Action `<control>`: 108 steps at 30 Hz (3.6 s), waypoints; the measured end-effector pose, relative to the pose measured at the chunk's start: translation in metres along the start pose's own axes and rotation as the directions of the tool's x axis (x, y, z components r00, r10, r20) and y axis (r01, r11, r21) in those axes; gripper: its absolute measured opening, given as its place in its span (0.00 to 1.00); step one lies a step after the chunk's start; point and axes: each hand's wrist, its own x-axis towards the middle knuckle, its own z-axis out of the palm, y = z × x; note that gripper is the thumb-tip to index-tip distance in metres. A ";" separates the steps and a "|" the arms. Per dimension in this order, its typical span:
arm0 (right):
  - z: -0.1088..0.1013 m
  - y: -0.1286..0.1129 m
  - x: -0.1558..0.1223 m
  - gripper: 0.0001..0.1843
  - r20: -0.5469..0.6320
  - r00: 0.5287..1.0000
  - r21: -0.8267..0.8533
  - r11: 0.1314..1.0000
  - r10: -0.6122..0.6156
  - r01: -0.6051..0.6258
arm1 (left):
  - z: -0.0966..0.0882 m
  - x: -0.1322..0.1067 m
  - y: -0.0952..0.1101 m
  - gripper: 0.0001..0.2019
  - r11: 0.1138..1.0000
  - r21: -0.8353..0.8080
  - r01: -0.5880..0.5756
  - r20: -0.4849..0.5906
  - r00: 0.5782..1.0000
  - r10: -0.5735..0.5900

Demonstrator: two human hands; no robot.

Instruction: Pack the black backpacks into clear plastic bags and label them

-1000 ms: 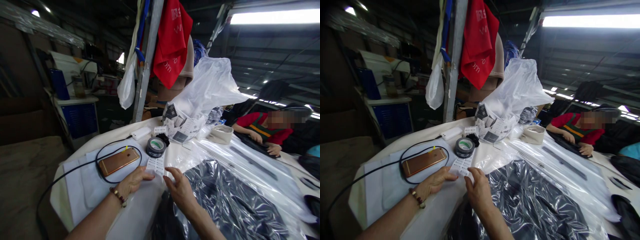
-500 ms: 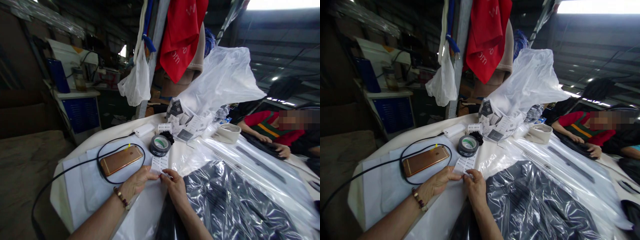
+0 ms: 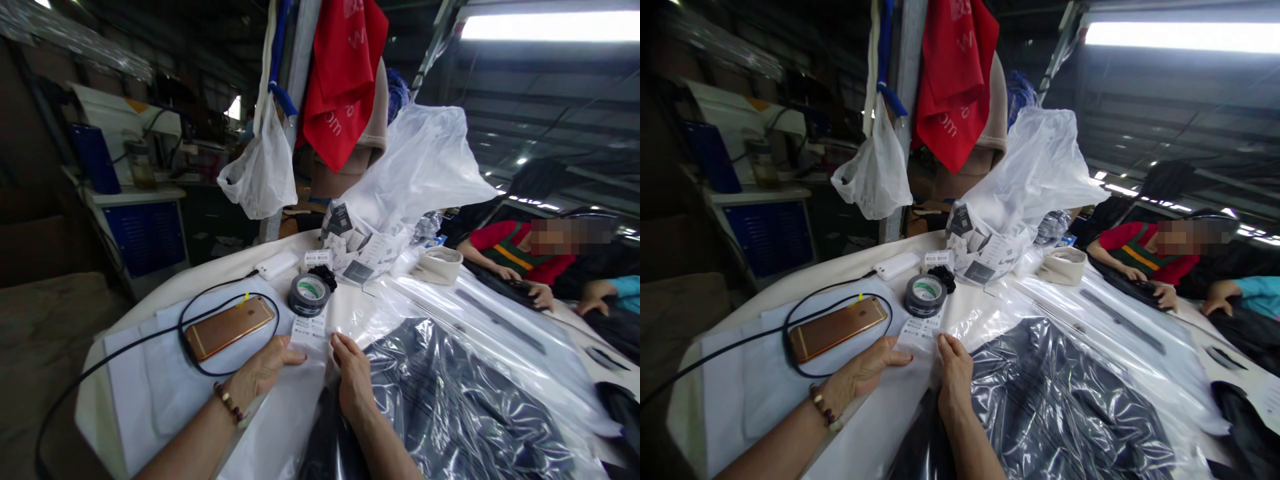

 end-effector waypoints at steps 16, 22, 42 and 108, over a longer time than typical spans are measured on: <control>-0.135 -0.103 -0.098 0.11 0.572 0.042 -0.673 -0.439 -0.819 0.595 | 0.057 -0.032 0.024 0.18 0.524 0.782 -0.337 -0.213 0.646 0.733; -0.160 -0.090 -0.117 0.11 0.574 0.034 -0.714 -0.480 -0.818 0.510 | 0.160 -0.071 0.030 0.17 0.888 0.409 -0.211 0.156 0.975 0.160; -0.227 -0.041 -0.118 0.19 0.560 0.684 -0.770 0.012 -0.467 0.638 | 0.230 0.004 0.038 0.14 0.767 0.585 -0.262 0.176 0.965 0.195; -0.253 0.042 -0.076 0.35 0.635 0.618 -0.739 -0.131 -0.464 0.661 | 0.252 0.169 -0.078 0.03 0.092 0.812 -0.576 0.567 0.816 0.112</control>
